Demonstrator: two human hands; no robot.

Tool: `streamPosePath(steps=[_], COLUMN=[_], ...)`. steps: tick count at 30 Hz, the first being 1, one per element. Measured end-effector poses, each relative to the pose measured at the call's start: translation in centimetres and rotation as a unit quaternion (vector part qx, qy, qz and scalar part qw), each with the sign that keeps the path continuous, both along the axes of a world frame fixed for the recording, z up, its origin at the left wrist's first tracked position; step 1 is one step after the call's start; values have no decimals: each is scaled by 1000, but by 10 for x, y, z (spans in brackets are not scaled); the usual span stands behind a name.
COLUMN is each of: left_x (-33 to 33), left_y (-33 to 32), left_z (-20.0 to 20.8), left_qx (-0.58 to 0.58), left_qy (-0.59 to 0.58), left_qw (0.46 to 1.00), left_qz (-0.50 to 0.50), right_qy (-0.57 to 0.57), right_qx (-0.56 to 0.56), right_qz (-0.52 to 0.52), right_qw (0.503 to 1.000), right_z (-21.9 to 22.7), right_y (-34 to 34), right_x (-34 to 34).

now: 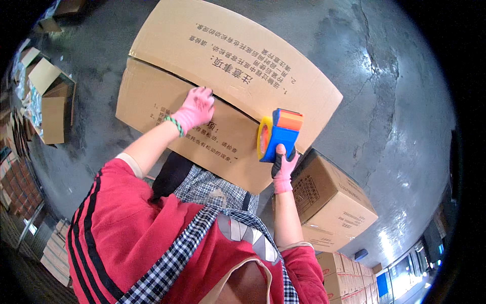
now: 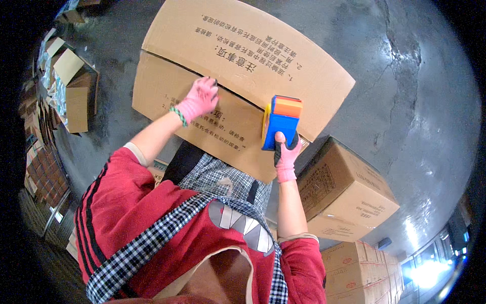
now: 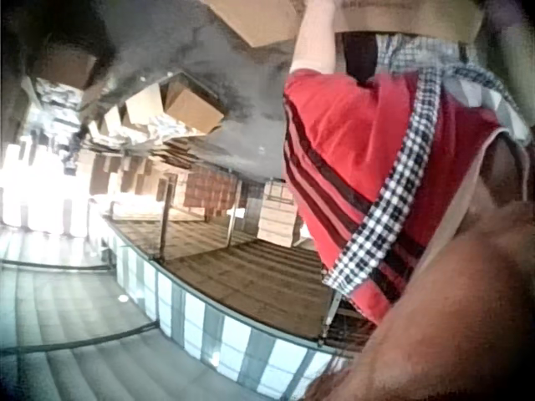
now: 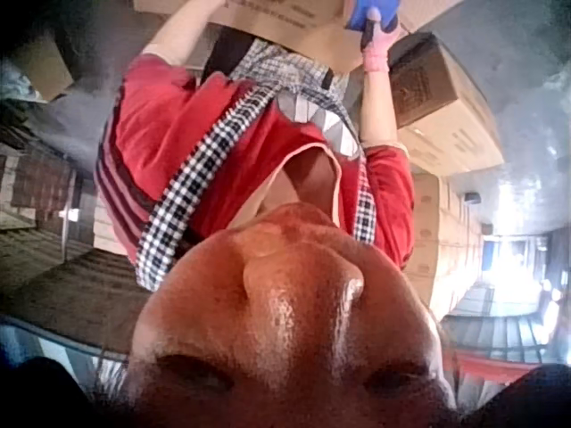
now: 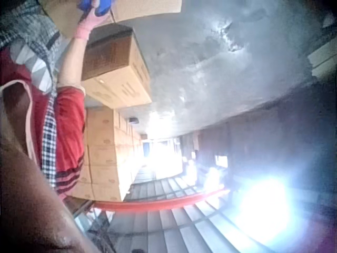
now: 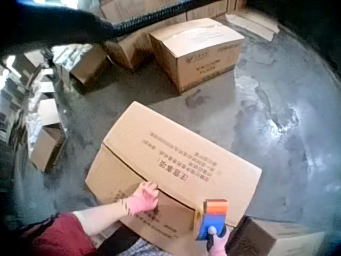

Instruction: The person arranges plastic cups inside open cardboard boxes, then folds the flaps and seals each box with a handheld tape dispenser. The process is repeated across multiple boxes in a warehouse setting.

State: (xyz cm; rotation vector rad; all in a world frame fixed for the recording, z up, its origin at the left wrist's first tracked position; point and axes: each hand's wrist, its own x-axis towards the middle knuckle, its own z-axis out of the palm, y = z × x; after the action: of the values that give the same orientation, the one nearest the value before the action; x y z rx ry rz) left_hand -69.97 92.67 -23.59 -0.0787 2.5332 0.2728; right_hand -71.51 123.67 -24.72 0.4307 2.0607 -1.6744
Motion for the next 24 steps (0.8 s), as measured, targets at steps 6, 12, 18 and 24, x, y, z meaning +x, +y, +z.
streamPosePath(steps=[6,12,18,24], left_x=[21,-35,-54,-51], left_y=[6,18,8,-8], left_z=[-11,-85,-28,-42], left_qx=[-44,258,165,113], left_qy=[40,110,53,75], left_qw=[997,951,985,991], left_qz=[50,128,-6,-12], right_qy=[47,75,88,86], right_qx=[-21,-66,-75,-54], right_qz=[-37,-11,-31,-49], right_qw=[998,995,993,994], right_z=[57,90,96,94], right_y=[-17,-30,-45,-41], right_x=[2,-9,-15,-10])
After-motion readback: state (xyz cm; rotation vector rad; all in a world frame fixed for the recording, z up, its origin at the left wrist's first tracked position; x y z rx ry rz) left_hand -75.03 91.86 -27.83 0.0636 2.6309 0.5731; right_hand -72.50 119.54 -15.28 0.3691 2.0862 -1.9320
